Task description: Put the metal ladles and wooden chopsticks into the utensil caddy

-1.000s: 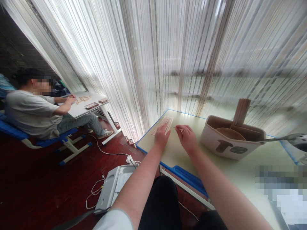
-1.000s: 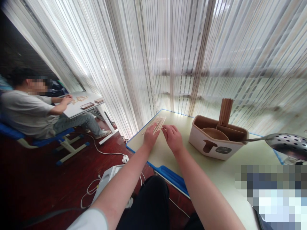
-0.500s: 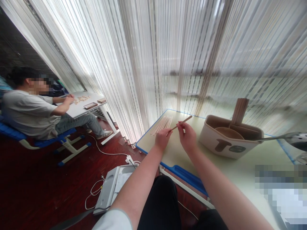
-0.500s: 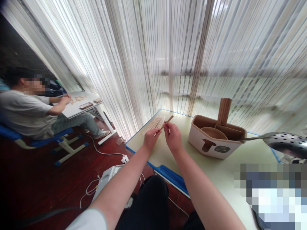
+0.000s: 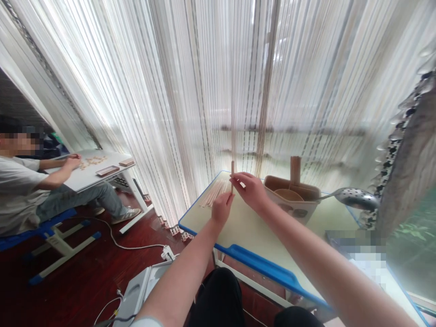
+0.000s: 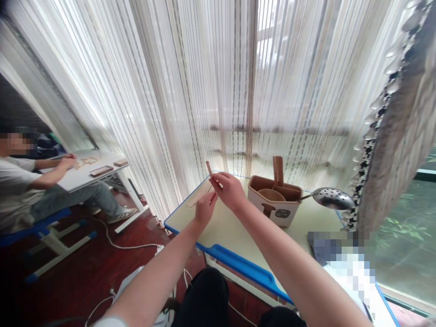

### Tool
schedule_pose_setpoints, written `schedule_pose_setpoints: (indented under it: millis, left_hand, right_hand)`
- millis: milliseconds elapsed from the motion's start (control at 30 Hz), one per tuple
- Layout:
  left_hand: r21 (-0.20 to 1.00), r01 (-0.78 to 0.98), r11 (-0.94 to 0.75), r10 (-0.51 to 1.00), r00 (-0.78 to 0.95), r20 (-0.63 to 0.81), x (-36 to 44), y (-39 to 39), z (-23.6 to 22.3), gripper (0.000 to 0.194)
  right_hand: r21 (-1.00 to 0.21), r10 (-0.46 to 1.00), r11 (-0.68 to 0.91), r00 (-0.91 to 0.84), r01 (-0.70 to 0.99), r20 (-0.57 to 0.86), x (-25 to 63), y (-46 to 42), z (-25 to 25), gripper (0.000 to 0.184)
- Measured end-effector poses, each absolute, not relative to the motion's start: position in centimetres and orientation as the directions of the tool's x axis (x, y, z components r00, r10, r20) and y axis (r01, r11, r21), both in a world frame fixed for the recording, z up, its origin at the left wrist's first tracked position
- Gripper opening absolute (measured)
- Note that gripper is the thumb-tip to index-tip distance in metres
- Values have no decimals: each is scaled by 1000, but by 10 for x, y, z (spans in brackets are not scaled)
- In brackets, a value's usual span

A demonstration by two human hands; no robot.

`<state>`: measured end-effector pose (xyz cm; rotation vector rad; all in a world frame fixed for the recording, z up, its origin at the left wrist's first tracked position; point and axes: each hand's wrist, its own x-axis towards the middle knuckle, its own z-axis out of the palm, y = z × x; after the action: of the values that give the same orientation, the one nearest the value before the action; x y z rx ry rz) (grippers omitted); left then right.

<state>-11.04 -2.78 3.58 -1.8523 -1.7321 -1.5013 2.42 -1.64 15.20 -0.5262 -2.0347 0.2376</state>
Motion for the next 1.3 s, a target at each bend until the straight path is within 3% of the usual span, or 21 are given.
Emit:
schedule_pose_setpoints:
  millis: [367,567,667,900,1100,1300]
  left_hand:
    - [386,782,-490,596,-23,803,-7,1,114,27]
    - [507,597,-622,641,15,768,40,18,144,24]
    - [550,540,-637,671,37,741,54,25,147,25]
    - [494,705,-510,717,31,696,73,29,152,22]
    - [487,736,-470,742,31,670,82,33,148,20]
    - [476,771,-424,757,13,653,91,43,147,27]
  right_hand:
    - [-474,578,796,-243,377,779,116,-26,254,25]
    - [-468,614,737,-192,487,766,165,-7,282,27]
    - [-473,636,705,-178,528,750,184,-3,286,24]
    - [-399,668,617,-185,678,721,208,-1,286,17]
    - [-336,653,607,-211,720,727,215,10,281,11]
    - [-420,732,567,-199,708,652,219,32,256,10]
